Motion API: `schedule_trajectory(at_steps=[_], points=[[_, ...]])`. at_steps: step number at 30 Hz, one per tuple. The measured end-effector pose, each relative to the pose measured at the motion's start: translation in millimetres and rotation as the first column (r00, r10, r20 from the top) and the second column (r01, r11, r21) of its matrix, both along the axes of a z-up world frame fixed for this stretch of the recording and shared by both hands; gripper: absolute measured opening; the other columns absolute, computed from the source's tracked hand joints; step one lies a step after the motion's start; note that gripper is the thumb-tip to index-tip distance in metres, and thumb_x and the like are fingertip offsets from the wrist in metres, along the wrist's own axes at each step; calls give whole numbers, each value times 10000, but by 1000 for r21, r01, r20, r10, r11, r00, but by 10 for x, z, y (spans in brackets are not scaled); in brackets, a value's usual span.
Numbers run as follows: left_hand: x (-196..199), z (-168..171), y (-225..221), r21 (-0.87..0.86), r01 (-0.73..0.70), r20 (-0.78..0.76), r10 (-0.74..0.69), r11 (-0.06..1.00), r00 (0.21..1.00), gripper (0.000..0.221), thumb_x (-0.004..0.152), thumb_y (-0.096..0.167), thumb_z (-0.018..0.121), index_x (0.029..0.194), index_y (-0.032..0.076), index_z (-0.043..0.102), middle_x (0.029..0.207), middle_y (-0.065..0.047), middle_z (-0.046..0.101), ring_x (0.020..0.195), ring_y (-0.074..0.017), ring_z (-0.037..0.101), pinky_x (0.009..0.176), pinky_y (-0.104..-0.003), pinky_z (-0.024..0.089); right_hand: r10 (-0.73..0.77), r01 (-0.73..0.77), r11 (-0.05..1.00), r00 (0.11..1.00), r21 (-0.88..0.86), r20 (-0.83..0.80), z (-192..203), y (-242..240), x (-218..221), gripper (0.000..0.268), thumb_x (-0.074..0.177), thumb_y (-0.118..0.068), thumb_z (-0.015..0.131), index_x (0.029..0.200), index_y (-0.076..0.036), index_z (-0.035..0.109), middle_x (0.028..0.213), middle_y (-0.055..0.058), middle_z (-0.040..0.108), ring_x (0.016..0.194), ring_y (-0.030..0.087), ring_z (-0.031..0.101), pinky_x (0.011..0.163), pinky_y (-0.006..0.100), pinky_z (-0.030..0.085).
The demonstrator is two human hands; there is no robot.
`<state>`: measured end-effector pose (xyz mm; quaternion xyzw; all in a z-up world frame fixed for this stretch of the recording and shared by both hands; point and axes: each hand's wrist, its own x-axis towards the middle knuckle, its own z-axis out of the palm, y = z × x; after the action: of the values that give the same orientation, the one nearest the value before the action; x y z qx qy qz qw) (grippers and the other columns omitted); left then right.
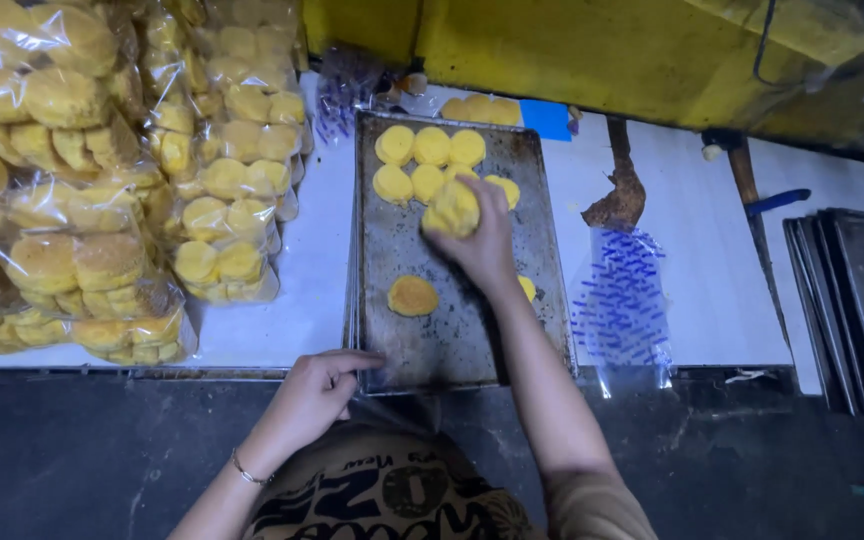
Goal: Packing small yellow bread buns from a metal tray into clear plastic bags.
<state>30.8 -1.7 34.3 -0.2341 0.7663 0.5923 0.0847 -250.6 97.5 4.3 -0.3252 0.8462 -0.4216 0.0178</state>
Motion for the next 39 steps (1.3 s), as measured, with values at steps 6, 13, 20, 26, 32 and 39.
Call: schedule_trajectory(at_steps=[6, 13, 20, 26, 32, 39], points=[[-220, -163, -71, 90, -59, 62, 53, 994, 997, 484, 915, 70, 504, 1302, 193, 765, 667, -50, 711, 574, -133, 591, 633, -259, 448, 458, -444, 866, 889, 228, -9, -64, 412, 659, 815, 814, -81, 842, 1483, -231, 402, 1535, 175, 341, 1143, 408, 636, 822, 483, 636], [-654, -138, -251, 232, 136, -202, -89, 963, 975, 593, 792, -42, 564, 1385, -40, 579, 1195, -186, 580, 959, -327, 600, 819, -389, 514, 495, -521, 791, 853, 322, 164, 223, 450, 930, 684, 718, -238, 833, 1356, -306, 596, 1338, 177, 622, 1180, 466, 623, 1071, 537, 462], [-737, 576, 509, -623, 76, -486, -462, 779, 742, 398, 955, 51, 465, 1294, -112, 596, 1281, -366, 588, 1083, -546, 605, 908, -547, 527, 656, -670, 398, 685, 627, 317, 490, 255, 641, 366, 901, -288, 614, 1250, -176, 617, 1175, 215, 704, 1067, 481, 683, 962, 576, 536], [-748, 187, -57, -15, -118, -304, 108, 993, 947, 691, 789, -108, 476, 1462, 30, 550, 1566, -157, 489, 1395, -413, 490, 1123, -494, 413, 785, -532, 209, 592, 821, 183, 800, 65, 499, 415, 920, -272, 706, 1314, -285, 576, 1067, 127, 732, 971, 370, 741, 787, 529, 600], [-651, 59, 417, 150, -392, -327, 419, 908, 847, 705, 763, -133, 420, 1412, 46, 628, 1487, -207, 538, 1393, -447, 488, 1125, -524, 404, 493, -459, 820, 870, 343, -16, 196, -1117, -702, 282, 910, -399, 659, 995, -143, 740, 960, 87, 757, 1026, 326, 715, 896, 471, 563], [-739, 415, 753, -48, -373, -322, 339, 927, 884, 686, 827, -34, 422, 1469, 173, 548, 1555, -29, 528, 1202, -129, 640, 744, -243, 501, 553, -233, 155, 826, 960, 111, 86, -2196, -800, 988, 745, -664, 721, 1536, -135, 454, 1567, 118, 440, 1492, 390, 294, 1145, 441, 425]])
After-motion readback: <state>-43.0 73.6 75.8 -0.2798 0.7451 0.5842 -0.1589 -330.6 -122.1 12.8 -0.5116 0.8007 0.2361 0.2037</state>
